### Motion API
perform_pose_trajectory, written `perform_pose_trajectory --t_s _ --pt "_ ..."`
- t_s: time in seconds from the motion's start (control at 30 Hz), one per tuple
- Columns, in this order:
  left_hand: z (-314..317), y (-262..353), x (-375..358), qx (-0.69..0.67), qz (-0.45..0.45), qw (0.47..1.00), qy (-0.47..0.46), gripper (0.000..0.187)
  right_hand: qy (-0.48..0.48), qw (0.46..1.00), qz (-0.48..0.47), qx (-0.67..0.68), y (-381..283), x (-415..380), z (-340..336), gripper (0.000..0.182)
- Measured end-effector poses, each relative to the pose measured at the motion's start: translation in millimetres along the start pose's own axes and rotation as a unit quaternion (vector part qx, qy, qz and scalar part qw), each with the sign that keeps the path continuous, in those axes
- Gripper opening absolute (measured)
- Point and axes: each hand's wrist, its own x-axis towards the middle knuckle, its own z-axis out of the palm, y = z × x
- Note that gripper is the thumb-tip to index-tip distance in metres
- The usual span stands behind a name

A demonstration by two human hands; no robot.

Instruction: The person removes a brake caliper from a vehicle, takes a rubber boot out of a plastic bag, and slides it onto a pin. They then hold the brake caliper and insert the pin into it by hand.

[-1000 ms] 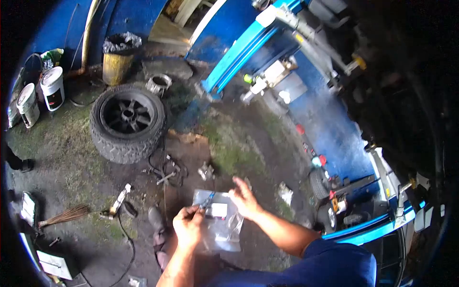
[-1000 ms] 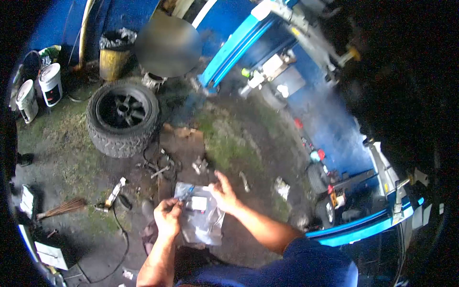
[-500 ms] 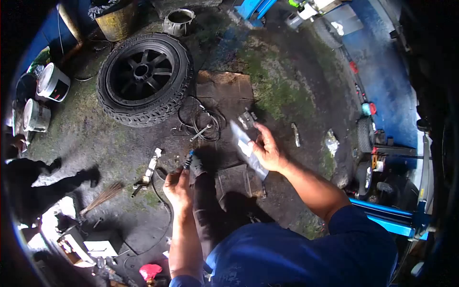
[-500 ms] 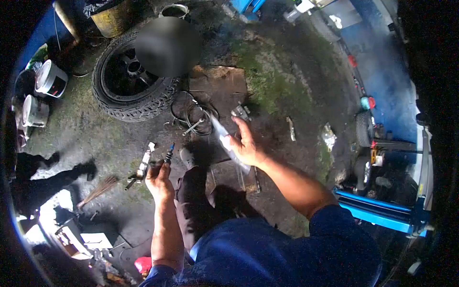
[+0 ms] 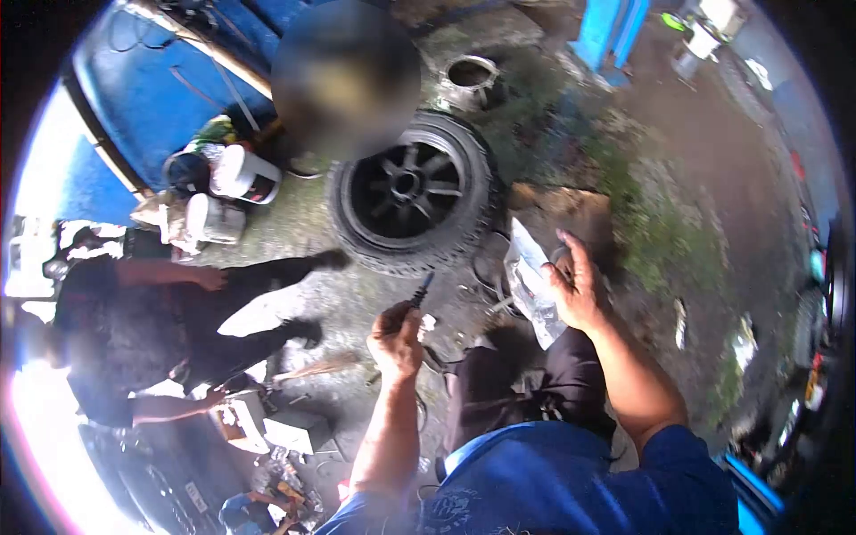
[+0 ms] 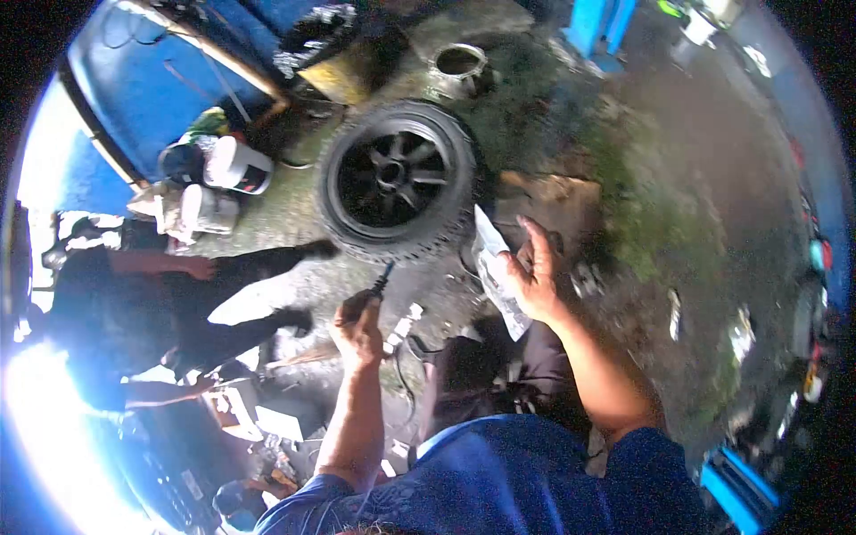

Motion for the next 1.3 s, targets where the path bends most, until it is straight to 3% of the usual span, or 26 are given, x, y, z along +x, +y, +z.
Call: perform_pose_trajectory --t_s 0.03,0.17,0.27,0.33,0.43,0.47,0.6,0.63,0.7,0.73,0.77,0.8,0.87,0.97,1.0,1.1,1.13,1.17,1.2,1.23,1.27,1.3 --pt "9.5 7.3 5.3 0.001 -0.002 1.000 0.012 0.019 -0.053 0.997 0.046 -0.029 -28.9 21.8 -9.1 0.059" --pt "55.7 34.0 30.2 0.005 0.007 0.998 0.065 0.021 -0.084 0.994 -0.049 0.045 -8.0 92.0 -5.4 0.058" --pt "94.6 48.5 49.6 -0.026 0.063 0.992 0.107 0.019 -0.136 0.980 -0.046 0.136 16.3 154.0 -5.1 0.056" --pt "125.9 52.7 64.3 -0.021 0.051 0.983 0.174 0.020 -0.160 0.969 -0.075 0.173 44.6 198.6 -9.8 0.056" --pt "154.8 77.5 64.1 0.037 0.044 0.971 0.231 0.021 -0.197 0.957 -0.098 0.189 55.2 238.7 -14.6 0.057" --pt "162.8 86.3 62.6 0.021 0.055 0.966 0.252 0.021 -0.212 0.959 -0.133 0.134 56.6 250.7 -20.4 0.059" --pt "209.0 111.0 78.2 -0.019 0.095 0.943 0.318 0.019 -0.277 0.937 -0.141 0.160 77.0 321.2 -17.3 0.058" --pt "214.9 126.4 77.8 -0.011 0.100 0.939 0.330 0.018 -0.321 0.926 -0.100 0.174 74.4 334.2 -14.5 0.060" --pt "214.1 145.0 71.8 -0.002 0.106 0.922 0.371 0.017 -0.298 0.930 -0.145 0.162 109.8 340.3 12.1 0.059" --pt "203.3 140.7 66.9 -0.008 0.149 0.923 0.354 0.015 -0.319 0.925 -0.109 0.177 111.6 340.1 20.3 0.058" --pt "201.5 159.2 56.0 0.064 0.130 0.921 0.363 0.018 -0.341 0.916 -0.077 0.195 106.4 340.7 25.4 0.057" --pt "196.2 168.2 51.5 0.045 0.122 0.916 0.381 0.020 -0.347 0.908 -0.089 0.218 93.7 340.9 31.8 0.057" --pt "185.8 190.1 41.8 0.025 0.197 0.905 0.377 0.019 -0.388 0.885 -0.062 0.250 65.8 348.2 32.2 0.058" --pt "179.1 219.7 17.3 0.079 0.246 0.859 0.441 0.018 -0.407 0.879 -0.108 0.224 65.1 334.6 60.9 0.056" --pt "179.5 229.4 6.7 0.039 0.240 0.850 0.467 0.013 -0.430 0.867 -0.117 0.222 49.0 330.4 54.3 0.056" --pt "169.7 255.5 -31.6 0.320 0.285 0.732 0.529 0.015 -0.405 0.862 -0.187 0.241 24.1 318.5 55.9 0.058" --pt "168.4 268.1 -41.0 0.334 0.342 0.693 0.540 0.018 -0.496 0.819 -0.058 0.284 21.1 315.0 53.6 0.058" --pt "169.4 279.8 -57.5 0.559 0.213 0.556 0.577 0.021 -0.478 0.826 -0.151 0.257 41.0 312.9 70.0 0.057" --pt "180.6 300.7 -77.3 0.731 0.052 0.385 0.562 0.023 -0.467 0.830 -0.174 0.250 15.1 316.0 50.8 0.056" --pt "182.1 305.6 -88.4 0.643 0.034 0.446 0.621 0.017 -0.474 0.822 -0.229 0.215 5.5 319.8 43.8 0.056" --pt "168.1 301.9 -110.9 0.571 0.199 0.480 0.636 0.017 -0.503 0.811 -0.209 0.213 1.7 320.9 40.0 0.056" --pt "173.6 321.5 -119.9 0.692 0.154 0.346 0.615 0.020 -0.528 0.789 -0.178 0.259 5.5 321.6 44.0 0.056"
